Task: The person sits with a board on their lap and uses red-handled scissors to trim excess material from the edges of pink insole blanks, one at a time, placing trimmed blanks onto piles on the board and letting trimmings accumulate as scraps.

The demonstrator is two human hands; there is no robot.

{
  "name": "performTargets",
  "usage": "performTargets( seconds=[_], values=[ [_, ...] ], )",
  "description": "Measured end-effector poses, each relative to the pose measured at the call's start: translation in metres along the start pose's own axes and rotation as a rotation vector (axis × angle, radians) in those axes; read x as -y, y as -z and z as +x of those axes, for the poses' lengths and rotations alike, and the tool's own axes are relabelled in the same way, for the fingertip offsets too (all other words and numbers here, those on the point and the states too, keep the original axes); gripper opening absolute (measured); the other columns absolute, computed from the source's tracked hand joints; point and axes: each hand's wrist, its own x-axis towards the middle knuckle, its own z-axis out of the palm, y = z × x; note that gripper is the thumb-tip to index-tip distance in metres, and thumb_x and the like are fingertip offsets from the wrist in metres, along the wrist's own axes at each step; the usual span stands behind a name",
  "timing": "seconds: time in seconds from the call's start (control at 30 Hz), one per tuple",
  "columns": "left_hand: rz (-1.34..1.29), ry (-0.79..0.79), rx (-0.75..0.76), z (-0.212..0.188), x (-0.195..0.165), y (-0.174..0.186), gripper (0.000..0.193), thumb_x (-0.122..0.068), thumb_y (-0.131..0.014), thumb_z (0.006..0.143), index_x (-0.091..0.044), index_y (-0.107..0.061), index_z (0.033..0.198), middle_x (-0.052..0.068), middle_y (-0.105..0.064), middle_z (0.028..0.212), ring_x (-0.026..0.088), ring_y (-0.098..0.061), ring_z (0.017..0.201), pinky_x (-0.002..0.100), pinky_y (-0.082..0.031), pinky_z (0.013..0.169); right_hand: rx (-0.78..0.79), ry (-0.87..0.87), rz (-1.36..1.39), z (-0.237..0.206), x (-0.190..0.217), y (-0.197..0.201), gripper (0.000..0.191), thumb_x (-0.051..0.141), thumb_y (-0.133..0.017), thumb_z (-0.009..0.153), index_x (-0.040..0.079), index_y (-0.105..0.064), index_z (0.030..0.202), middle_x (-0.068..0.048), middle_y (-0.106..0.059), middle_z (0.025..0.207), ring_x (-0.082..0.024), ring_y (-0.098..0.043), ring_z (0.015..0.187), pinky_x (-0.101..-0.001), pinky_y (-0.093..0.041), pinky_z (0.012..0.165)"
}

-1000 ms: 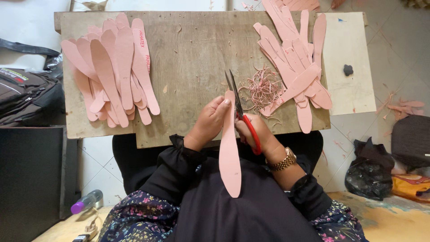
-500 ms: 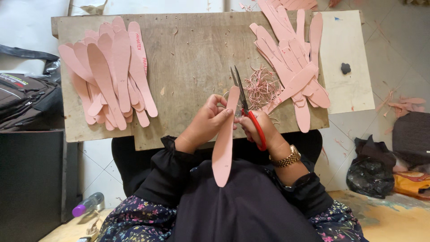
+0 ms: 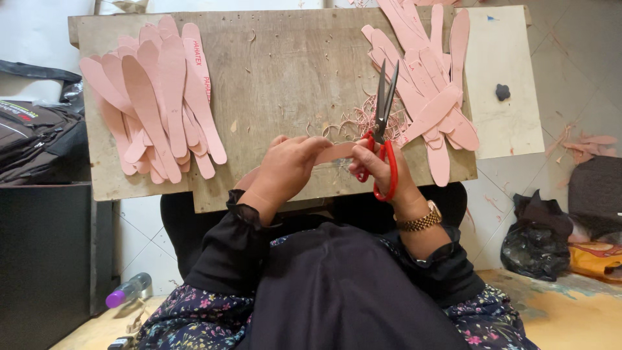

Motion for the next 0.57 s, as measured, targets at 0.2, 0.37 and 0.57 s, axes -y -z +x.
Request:
performTargets(
  seconds=[0.2,0.37,0.57],
  values=[
    [0.262,-0.186,-0.558,0.005,-0.022,0.004,0.024,-0.019,-0.068,0.092,-0.015,-0.064,0.116,0.009,-0.065,0.102,0.027,-0.066,0.1,0.055,-0.031,0.11,-0.102,0.053,-0.004,0.003,0.003,-0.011,0.019,0.016,-0.067,0.095,-0.001,-0.064,0.102,-0.009,-0.071,0.084,-0.015,-0.07,0.072,-0.0285,-0.053,0.061],
    [-0.311,0.352,-0.485,0.003,-0.022,-0.008,0.022,-0.02,-0.075,0.092,-0.008,-0.058,0.098,0.005,-0.064,0.091,0.021,-0.063,0.085,0.036,-0.048,0.081,-0.183,0.056,0.44,0.007,0.0,-0.023,0.015,0.011,-0.064,0.096,0.0,-0.065,0.106,-0.009,-0.069,0.092,-0.017,-0.07,0.08,-0.0325,-0.059,0.076],
    [-0.96,0.336,-0.381,0.002,0.01,-0.05,0.032,-0.033,-0.065,0.105,-0.005,-0.061,0.119,0.005,-0.068,0.105,0.014,-0.063,0.096,0.026,-0.052,0.087,-0.06,0.015,0.503,-0.006,0.0,-0.034,0.022,0.013,-0.068,0.094,0.005,-0.056,0.111,-0.013,-0.067,0.092,-0.021,-0.068,0.08,-0.0382,-0.057,0.068]
  ],
)
